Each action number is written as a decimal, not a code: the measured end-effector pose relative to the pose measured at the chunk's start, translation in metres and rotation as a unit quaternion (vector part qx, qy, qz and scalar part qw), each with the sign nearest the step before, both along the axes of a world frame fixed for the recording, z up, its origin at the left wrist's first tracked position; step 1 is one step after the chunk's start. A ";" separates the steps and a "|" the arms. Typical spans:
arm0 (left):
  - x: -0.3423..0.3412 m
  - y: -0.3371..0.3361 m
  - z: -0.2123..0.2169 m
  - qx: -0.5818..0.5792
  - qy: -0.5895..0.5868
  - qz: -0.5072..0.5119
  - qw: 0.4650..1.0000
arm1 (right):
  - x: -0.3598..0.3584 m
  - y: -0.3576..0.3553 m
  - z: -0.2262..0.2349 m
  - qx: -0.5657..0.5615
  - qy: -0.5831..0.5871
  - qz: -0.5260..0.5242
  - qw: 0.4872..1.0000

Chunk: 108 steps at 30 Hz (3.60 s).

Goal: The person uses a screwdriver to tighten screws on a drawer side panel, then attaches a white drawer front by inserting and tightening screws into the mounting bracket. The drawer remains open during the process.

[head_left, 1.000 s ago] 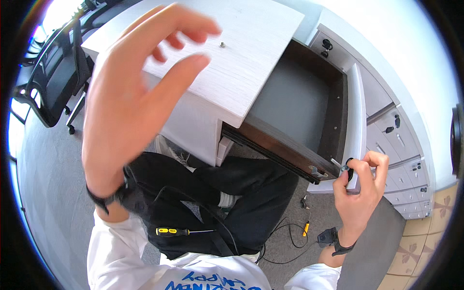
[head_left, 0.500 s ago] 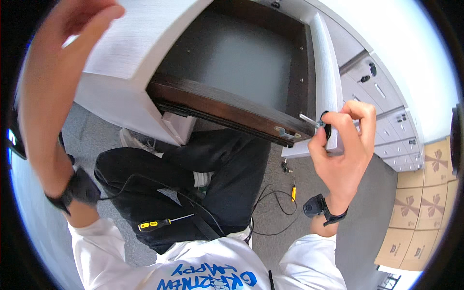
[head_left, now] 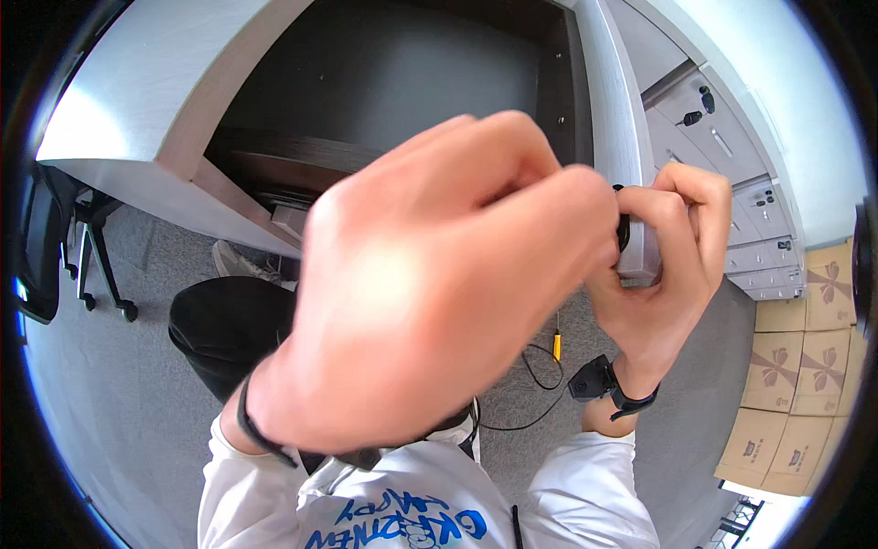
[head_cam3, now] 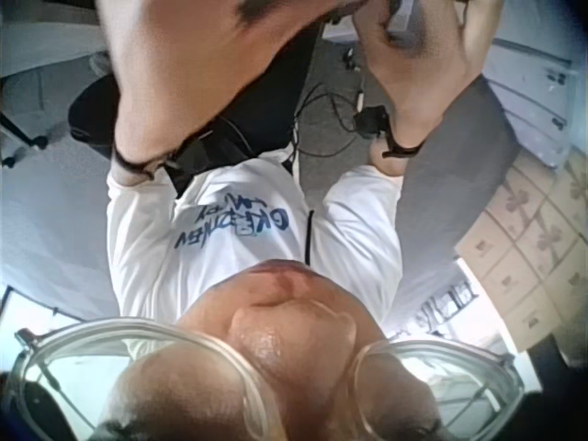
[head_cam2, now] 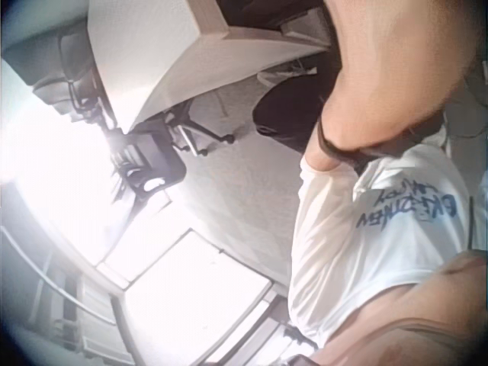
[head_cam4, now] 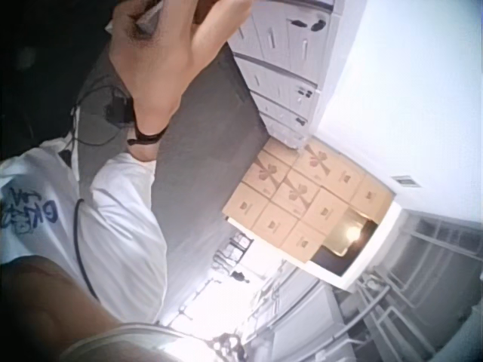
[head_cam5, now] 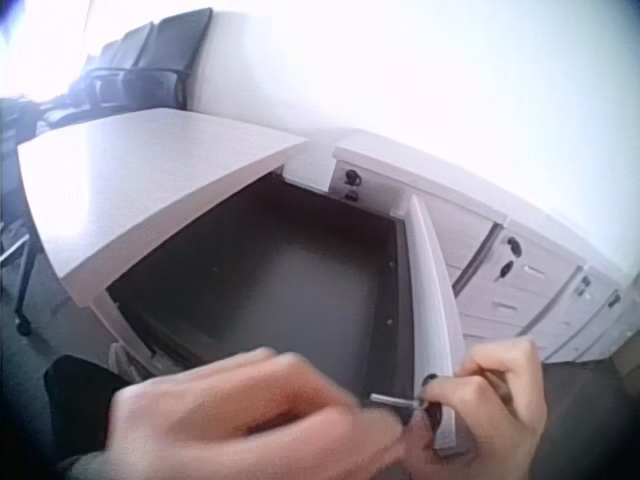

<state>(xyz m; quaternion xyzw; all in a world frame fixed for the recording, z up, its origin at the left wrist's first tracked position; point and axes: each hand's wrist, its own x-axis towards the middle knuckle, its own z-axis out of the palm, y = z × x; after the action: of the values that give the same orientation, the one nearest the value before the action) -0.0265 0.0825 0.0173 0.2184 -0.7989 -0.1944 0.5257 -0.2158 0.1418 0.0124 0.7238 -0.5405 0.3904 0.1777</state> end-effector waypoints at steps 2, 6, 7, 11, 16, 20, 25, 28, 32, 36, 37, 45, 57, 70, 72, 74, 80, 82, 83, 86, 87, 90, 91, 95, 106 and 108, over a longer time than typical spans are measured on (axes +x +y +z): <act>-0.012 -0.009 -0.007 0.026 0.008 -0.024 0.999 | -0.001 0.000 -0.002 -0.003 -0.003 -0.003 1.000; -0.026 -0.009 -0.016 0.049 -0.002 -0.014 0.999 | -0.002 -0.001 -0.007 -0.024 -0.011 -0.015 1.000; -0.028 -0.009 -0.017 0.052 -0.002 -0.013 0.999 | -0.004 -0.002 -0.008 -0.028 -0.013 -0.010 0.999; -0.033 -0.010 -0.018 0.013 -0.025 0.018 0.999 | -0.007 -0.002 -0.009 -0.031 -0.024 0.006 0.999; -0.038 -0.011 -0.017 0.070 -0.016 -0.006 0.997 | -0.009 -0.003 -0.010 -0.047 -0.014 0.003 0.999; -0.044 -0.006 -0.016 0.087 -0.031 0.019 0.996 | -0.011 -0.003 -0.010 -0.055 -0.021 0.012 0.998; -0.049 -0.002 -0.016 0.102 -0.019 0.025 0.994 | -0.015 -0.002 -0.010 -0.066 -0.005 0.003 0.998; -0.051 0.001 -0.017 0.104 -0.011 0.025 0.994 | -0.015 -0.002 -0.011 -0.075 -0.002 -0.002 0.997; -0.051 0.005 -0.017 0.106 -0.011 0.023 0.994 | -0.016 -0.001 -0.012 -0.078 -0.006 -0.006 0.997; -0.051 0.005 -0.016 0.095 -0.020 0.023 0.995 | -0.017 -0.002 -0.013 -0.082 0.002 -0.005 0.997; -0.051 0.005 -0.015 0.095 -0.029 0.029 0.995 | -0.018 -0.003 -0.013 -0.085 0.004 -0.003 0.996; -0.047 0.000 -0.011 0.133 -0.037 -0.008 0.990 | -0.017 -0.002 -0.013 -0.081 0.004 -0.002 0.997; -0.050 0.002 -0.011 0.144 -0.038 0.010 0.989 | -0.022 -0.002 -0.011 -0.068 0.001 0.022 0.997; -0.054 0.013 -0.021 0.100 -0.020 0.058 0.993 | -0.036 0.004 -0.012 -0.028 -0.012 0.069 0.997; -0.053 0.013 -0.020 0.101 -0.021 0.055 0.993 | -0.036 0.004 -0.012 -0.026 -0.008 0.071 0.997; -0.051 0.012 -0.019 0.102 -0.028 0.046 0.993 | -0.036 0.004 -0.012 -0.021 -0.028 0.077 0.996; -0.047 0.007 -0.012 0.130 -0.055 0.011 0.990 | -0.041 0.006 -0.008 0.005 0.009 0.068 0.998; -0.048 0.006 -0.010 0.148 -0.053 0.000 0.988 | -0.045 0.006 -0.005 0.033 -0.010 0.096 0.995; -0.049 0.006 -0.009 0.155 -0.055 -0.001 0.986 | -0.046 0.004 -0.005 0.044 -0.033 0.112 0.992; -0.050 0.003 -0.006 0.190 -0.039 -0.026 0.981 | -0.049 0.003 0.001 0.063 -0.091 0.153 0.982; -0.049 0.002 -0.005 0.211 -0.030 -0.040 0.976 | -0.050 0.002 0.002 0.072 -0.091 0.161 0.980; -0.046 -0.004 -0.001 0.233 -0.045 -0.072 0.969 | -0.051 0.010 0.014 0.106 -0.013 0.157 0.982; -0.045 -0.007 0.001 0.236 -0.054 -0.085 0.966 | -0.053 0.007 0.015 0.100 -0.007 0.156 0.983; -0.044 -0.018 0.006 0.251 -0.075 -0.128 0.957 | -0.060 0.007 0.007 0.088 -0.027 0.165 0.982; -0.048 -0.019 0.008 0.283 -0.072 -0.132 0.947 | -0.074 -0.004 -0.003 0.058 -0.005 0.185 0.981; -0.048 -0.017 0.007 0.273 -0.074 -0.126 0.951 | -0.067 -0.003 0.011 0.077 0.020 0.172 0.982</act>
<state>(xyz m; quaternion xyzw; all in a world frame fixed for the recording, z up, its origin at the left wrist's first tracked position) -0.0747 0.0654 0.0245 0.2651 -0.7729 -0.4532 0.3562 -0.2824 0.1390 0.0232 0.8248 -0.4333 0.3579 0.0620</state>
